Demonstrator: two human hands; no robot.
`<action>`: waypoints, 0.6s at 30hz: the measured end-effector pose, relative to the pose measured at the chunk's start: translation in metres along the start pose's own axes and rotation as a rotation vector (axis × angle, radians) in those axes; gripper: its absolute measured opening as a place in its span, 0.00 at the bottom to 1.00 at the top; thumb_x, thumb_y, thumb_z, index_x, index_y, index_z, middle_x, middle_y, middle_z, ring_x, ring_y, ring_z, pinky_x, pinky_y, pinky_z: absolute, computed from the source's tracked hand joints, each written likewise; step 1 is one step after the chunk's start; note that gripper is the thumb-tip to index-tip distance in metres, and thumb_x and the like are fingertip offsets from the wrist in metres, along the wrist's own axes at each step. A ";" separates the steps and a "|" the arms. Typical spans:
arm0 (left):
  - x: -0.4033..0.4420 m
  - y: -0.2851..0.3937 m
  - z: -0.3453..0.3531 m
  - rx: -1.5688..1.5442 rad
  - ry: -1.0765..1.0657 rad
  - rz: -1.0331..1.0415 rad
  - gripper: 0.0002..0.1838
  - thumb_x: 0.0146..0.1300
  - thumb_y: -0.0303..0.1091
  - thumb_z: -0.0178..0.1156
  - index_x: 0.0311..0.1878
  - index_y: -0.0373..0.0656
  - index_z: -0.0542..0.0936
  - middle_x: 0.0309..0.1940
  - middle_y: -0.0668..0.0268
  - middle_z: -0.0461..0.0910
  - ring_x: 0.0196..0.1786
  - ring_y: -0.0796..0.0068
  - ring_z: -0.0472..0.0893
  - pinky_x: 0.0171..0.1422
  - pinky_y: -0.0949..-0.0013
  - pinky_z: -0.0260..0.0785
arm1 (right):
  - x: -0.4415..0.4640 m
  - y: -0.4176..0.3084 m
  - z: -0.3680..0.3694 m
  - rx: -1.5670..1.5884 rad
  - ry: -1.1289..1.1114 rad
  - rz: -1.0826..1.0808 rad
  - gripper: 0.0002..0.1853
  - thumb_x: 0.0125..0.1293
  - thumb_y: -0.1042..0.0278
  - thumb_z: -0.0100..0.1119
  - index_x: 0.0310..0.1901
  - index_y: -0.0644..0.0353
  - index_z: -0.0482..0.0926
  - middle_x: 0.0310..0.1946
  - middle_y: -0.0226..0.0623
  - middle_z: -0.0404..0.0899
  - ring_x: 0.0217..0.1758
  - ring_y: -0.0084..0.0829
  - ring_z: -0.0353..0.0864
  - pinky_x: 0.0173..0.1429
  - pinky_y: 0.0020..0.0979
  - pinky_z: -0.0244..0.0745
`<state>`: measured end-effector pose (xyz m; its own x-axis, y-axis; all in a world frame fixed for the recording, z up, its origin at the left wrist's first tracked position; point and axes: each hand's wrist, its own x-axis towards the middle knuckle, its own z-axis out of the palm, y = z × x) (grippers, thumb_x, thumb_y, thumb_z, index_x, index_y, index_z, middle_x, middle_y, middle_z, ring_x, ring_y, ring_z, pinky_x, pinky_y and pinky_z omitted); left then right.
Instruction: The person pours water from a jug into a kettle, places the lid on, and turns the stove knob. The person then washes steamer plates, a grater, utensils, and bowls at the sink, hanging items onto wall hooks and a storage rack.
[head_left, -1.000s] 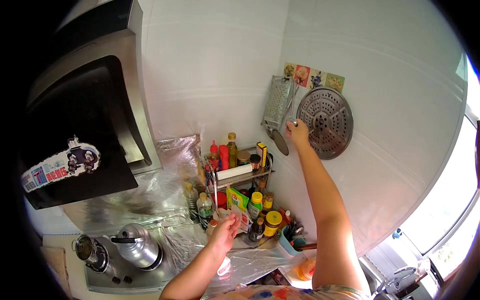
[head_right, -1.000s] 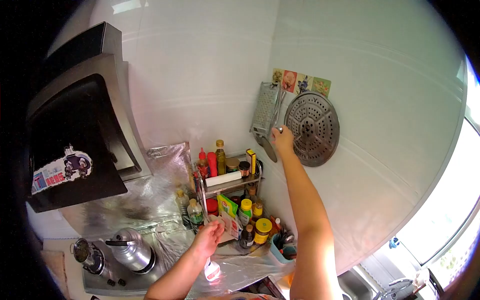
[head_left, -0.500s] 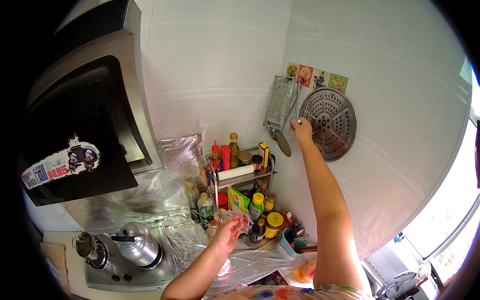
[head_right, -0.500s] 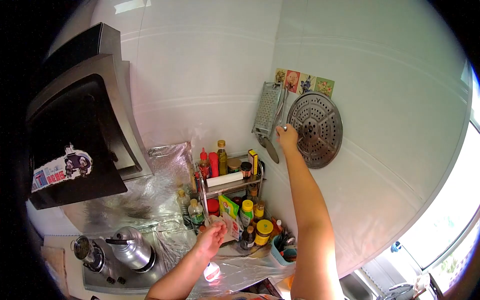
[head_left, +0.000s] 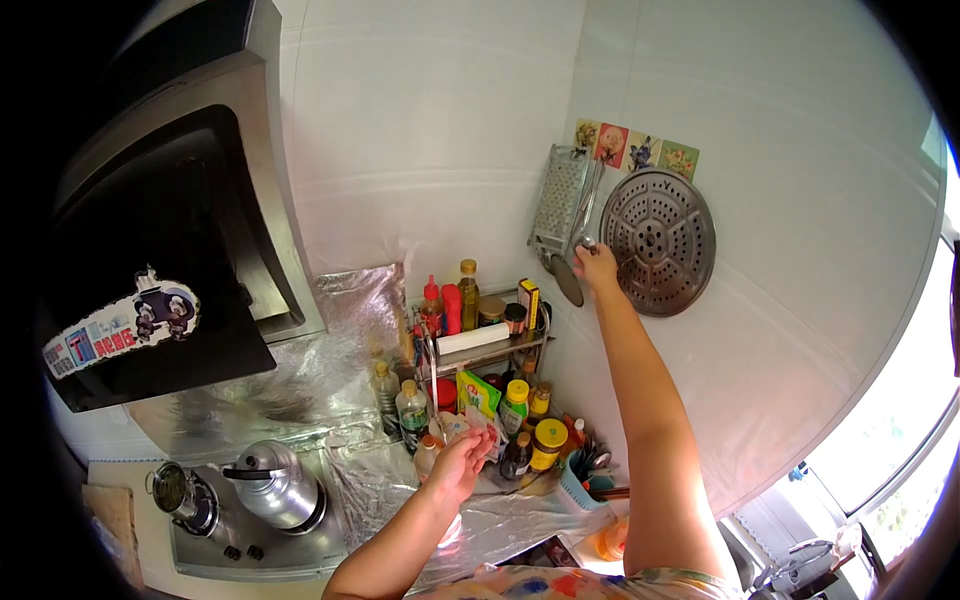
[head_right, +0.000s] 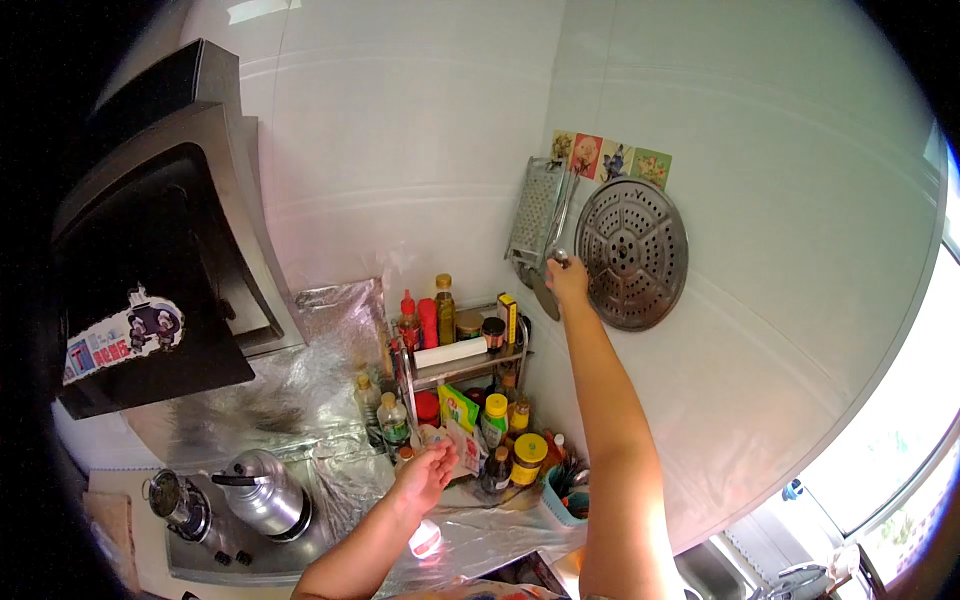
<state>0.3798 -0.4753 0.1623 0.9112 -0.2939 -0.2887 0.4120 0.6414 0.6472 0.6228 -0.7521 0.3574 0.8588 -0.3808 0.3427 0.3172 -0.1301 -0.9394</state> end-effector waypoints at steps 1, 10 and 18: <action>-0.001 0.000 -0.001 -0.003 0.000 -0.003 0.09 0.59 0.33 0.54 0.43 0.51 0.77 0.39 0.76 0.78 0.42 0.81 0.75 0.43 0.75 0.59 | -0.003 0.001 0.001 0.030 0.004 0.017 0.20 0.59 0.68 0.58 0.51 0.65 0.68 0.41 0.37 0.74 0.39 0.27 0.76 0.38 0.28 0.76; -0.022 0.009 -0.002 0.056 -0.048 -0.079 0.10 0.60 0.32 0.53 0.45 0.51 0.75 0.40 0.76 0.78 0.45 0.82 0.76 0.46 0.75 0.58 | -0.093 -0.001 -0.013 0.078 -0.064 0.114 0.25 0.61 0.66 0.57 0.57 0.63 0.63 0.36 0.37 0.76 0.37 0.28 0.77 0.42 0.28 0.74; -0.040 -0.046 0.009 0.068 -0.240 -0.336 0.08 0.60 0.36 0.55 0.42 0.53 0.77 0.41 0.75 0.79 0.46 0.80 0.76 0.48 0.75 0.62 | -0.295 -0.003 -0.053 -0.475 -0.267 0.075 0.18 0.57 0.64 0.59 0.48 0.61 0.72 0.20 0.34 0.76 0.24 0.23 0.77 0.30 0.27 0.69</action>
<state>0.3241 -0.4997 0.1502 0.6960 -0.6408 -0.3240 0.6774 0.4362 0.5923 0.3471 -0.6883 0.2590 0.9638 -0.1677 0.2073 0.0880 -0.5340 -0.8409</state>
